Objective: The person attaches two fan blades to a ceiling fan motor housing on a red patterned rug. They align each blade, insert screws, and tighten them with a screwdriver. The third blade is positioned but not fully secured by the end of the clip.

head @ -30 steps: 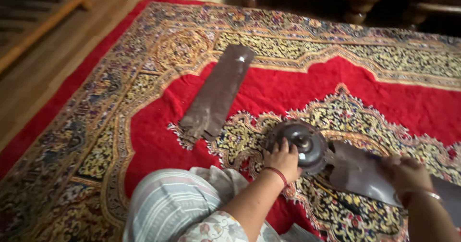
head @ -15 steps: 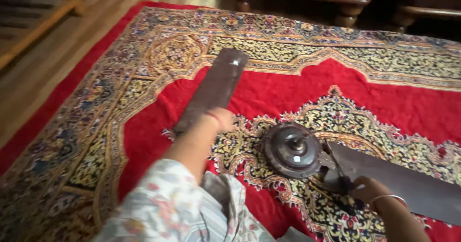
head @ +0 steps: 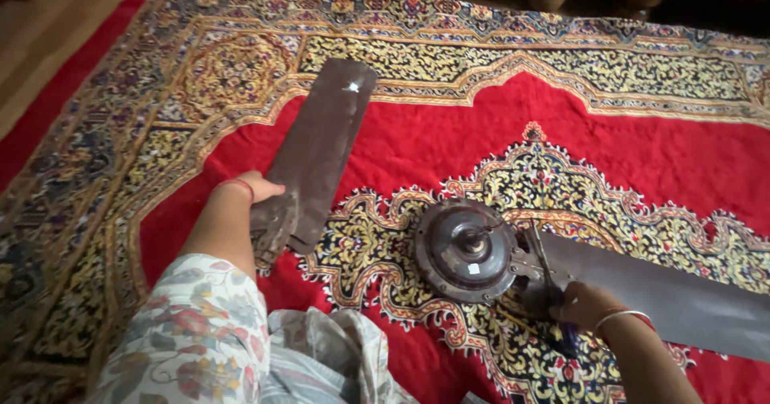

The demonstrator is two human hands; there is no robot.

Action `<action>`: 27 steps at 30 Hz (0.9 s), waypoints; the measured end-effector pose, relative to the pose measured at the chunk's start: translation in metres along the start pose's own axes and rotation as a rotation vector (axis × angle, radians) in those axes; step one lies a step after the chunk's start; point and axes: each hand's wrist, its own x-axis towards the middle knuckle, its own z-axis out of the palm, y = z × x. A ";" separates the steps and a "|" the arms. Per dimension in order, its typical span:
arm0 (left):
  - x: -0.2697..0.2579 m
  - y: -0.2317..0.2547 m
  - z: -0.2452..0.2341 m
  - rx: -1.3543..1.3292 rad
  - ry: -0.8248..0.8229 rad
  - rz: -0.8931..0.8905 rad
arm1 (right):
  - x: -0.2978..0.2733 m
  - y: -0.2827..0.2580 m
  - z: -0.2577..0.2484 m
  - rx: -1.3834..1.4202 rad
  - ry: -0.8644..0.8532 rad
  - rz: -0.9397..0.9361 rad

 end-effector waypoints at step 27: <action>0.006 0.060 0.035 -0.909 0.489 0.190 | -0.036 -0.036 -0.024 -0.010 0.072 -0.074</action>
